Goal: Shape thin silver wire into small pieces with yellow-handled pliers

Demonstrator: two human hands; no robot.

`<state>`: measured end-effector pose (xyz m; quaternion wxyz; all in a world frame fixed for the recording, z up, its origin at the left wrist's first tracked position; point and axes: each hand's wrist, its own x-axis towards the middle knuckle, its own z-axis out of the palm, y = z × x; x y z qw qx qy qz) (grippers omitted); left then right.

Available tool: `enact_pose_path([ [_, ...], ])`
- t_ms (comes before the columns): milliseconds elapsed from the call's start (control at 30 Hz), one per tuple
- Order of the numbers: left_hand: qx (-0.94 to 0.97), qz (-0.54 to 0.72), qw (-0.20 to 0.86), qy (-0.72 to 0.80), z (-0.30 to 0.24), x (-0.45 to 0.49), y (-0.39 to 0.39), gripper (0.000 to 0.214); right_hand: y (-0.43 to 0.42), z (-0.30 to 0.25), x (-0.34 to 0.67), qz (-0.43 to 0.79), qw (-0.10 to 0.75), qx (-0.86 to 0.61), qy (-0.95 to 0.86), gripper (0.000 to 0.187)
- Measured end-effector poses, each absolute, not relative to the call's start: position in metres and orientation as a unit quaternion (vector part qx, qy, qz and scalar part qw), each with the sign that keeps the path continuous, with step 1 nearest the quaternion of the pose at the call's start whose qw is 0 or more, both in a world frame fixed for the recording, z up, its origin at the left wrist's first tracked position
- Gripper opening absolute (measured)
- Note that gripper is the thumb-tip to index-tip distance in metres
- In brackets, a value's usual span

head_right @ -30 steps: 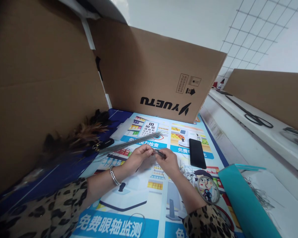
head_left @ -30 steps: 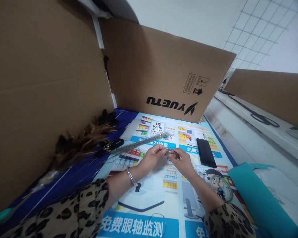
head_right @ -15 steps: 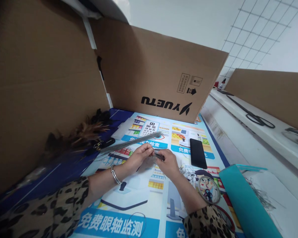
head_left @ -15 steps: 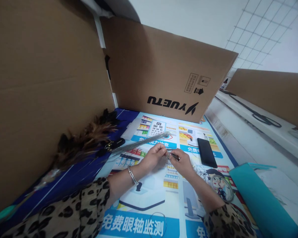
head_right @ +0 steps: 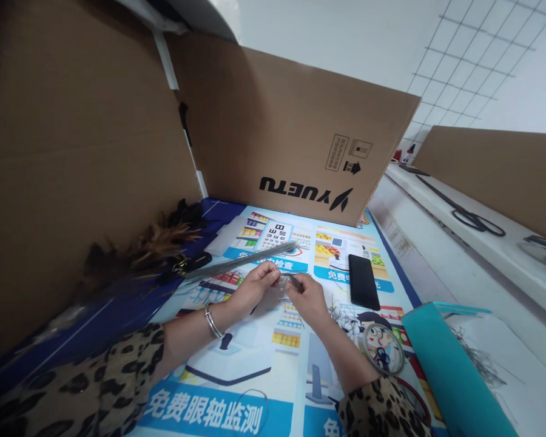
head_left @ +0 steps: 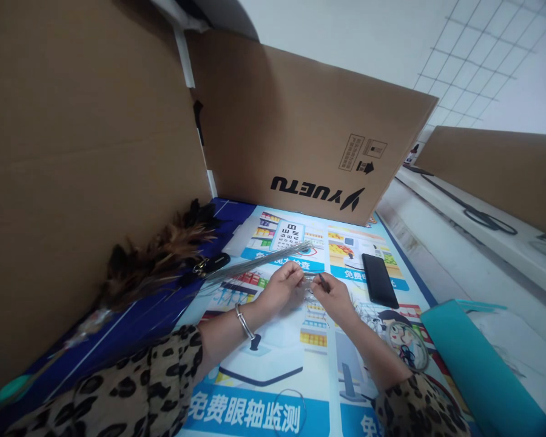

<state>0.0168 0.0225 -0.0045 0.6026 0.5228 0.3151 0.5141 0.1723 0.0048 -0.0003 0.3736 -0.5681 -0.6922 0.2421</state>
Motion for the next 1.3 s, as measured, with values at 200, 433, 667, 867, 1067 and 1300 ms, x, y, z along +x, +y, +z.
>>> enact_pose_path([
  [200,0.531,0.513,0.596,0.315,0.0026,0.0161,0.021,0.017,0.0066,-0.0018,0.1735,0.232,0.385,-0.582,-0.678,0.017],
  [433,0.524,0.501,0.622,0.296,0.0033,0.0161,0.0178,0.017,0.0054,-0.0018,0.1742,0.14,0.356,-0.591,-0.71,0.011],
  [667,0.529,0.489,0.625,0.301,0.0012,0.0164,0.0188,0.016,0.0039,0.0004,0.172,0.119,0.365,-0.603,-0.699,0.011],
  [867,0.542,0.49,0.612,0.301,-0.0001,0.0172,0.0192,0.016,0.0061,-0.0041,0.1719,0.208,0.402,-0.617,-0.644,0.012],
  [1067,0.556,0.5,0.582,0.32,-0.0007,0.0176,0.0199,0.014,0.005,-0.0024,0.1706,0.266,0.436,-0.591,-0.625,0.016],
  [1300,0.548,0.5,0.59,0.317,0.0027,0.0182,0.0186,0.014,0.0034,0.0017,0.1708,0.298,0.433,-0.58,-0.622,0.023],
])
